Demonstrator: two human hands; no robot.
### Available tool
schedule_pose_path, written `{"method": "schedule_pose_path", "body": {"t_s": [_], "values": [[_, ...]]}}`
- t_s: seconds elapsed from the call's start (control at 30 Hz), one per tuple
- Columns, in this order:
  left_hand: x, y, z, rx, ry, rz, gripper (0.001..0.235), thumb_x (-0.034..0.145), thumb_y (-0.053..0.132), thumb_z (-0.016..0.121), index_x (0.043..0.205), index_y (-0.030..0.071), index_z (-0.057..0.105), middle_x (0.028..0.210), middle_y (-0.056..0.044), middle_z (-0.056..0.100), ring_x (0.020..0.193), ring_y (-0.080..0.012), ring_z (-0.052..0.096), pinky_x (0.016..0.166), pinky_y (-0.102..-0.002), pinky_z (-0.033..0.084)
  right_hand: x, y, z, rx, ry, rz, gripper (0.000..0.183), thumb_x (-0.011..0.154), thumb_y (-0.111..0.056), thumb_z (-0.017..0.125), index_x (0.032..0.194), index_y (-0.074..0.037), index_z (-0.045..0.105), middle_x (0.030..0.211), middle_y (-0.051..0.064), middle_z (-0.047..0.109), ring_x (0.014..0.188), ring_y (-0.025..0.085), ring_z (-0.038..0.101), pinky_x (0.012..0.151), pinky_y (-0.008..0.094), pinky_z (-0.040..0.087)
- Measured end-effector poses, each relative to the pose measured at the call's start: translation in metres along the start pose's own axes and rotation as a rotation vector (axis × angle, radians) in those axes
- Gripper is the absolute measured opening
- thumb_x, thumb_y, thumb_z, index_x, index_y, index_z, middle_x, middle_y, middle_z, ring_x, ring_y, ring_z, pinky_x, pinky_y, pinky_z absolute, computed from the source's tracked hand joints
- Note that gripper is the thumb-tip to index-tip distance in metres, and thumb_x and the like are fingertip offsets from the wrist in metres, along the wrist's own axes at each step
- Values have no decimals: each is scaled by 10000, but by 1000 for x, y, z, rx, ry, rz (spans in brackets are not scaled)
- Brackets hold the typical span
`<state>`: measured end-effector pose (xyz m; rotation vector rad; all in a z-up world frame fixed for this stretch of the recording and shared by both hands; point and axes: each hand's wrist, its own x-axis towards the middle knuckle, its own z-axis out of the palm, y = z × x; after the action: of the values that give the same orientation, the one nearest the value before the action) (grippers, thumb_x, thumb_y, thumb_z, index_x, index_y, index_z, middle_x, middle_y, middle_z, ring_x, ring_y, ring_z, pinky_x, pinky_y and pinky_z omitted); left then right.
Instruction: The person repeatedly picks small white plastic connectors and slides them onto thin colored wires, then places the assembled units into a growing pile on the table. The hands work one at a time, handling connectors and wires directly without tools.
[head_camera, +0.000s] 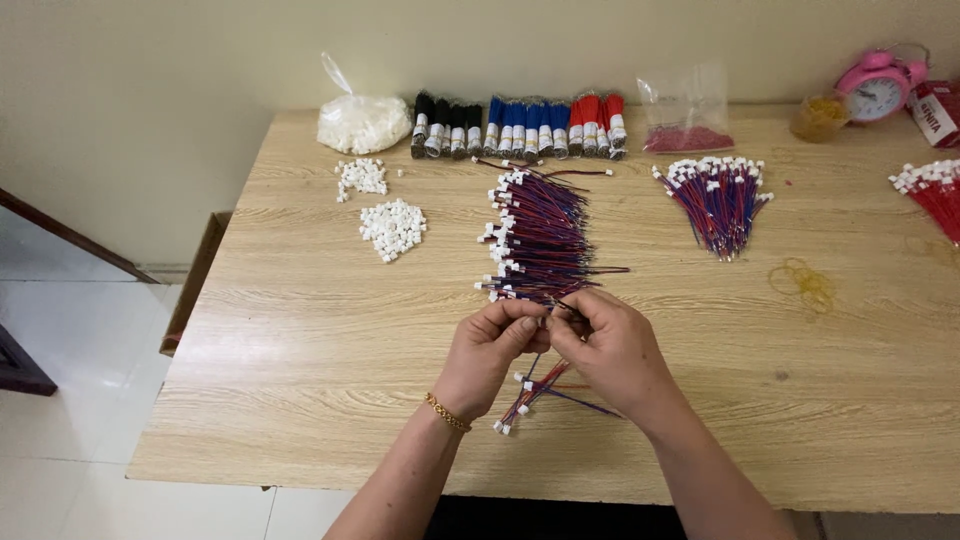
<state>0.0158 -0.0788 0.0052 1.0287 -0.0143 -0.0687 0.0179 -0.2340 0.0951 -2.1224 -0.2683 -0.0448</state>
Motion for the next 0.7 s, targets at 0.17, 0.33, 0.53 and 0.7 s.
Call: {"method": "schedule_pose_path", "body": {"t_s": [0.17,0.33,0.53,0.7], "values": [[7,2,4,184,23,32,167,932,4,584,1065,-61,659,884,-112,663,803,-177,660,771,-348,592,7,-4,-3,-92,-42,-24,230,862,-261,685,867,-31,693,671,184,619,673,322,634,650,427,506],[23,-1,-6,460,22,77,173,899,44,638,1051,36,718,824,-119,709,741,-176,685,719,-328,591,8,1,-2,-78,-10,-113,216,956,-170,599,960,36,665,776,263,625,813,421,642,738,473,513],[21,17,-20,1059,30,394,236,885,109,665,1097,198,718,1160,-158,648,1072,-385,637,868,-452,549,1,27,-20,15,266,-138,232,1074,-213,479,1095,-43,636,898,125,632,936,267,659,876,409,512],[1,10,-30,1356,-189,178,378,810,143,716,1179,196,651,1163,-129,602,1036,-408,637,867,-515,547,-7,46,-25,58,233,-129,209,1091,-176,403,1131,-12,526,680,56,425,686,184,471,709,360,457]]}}
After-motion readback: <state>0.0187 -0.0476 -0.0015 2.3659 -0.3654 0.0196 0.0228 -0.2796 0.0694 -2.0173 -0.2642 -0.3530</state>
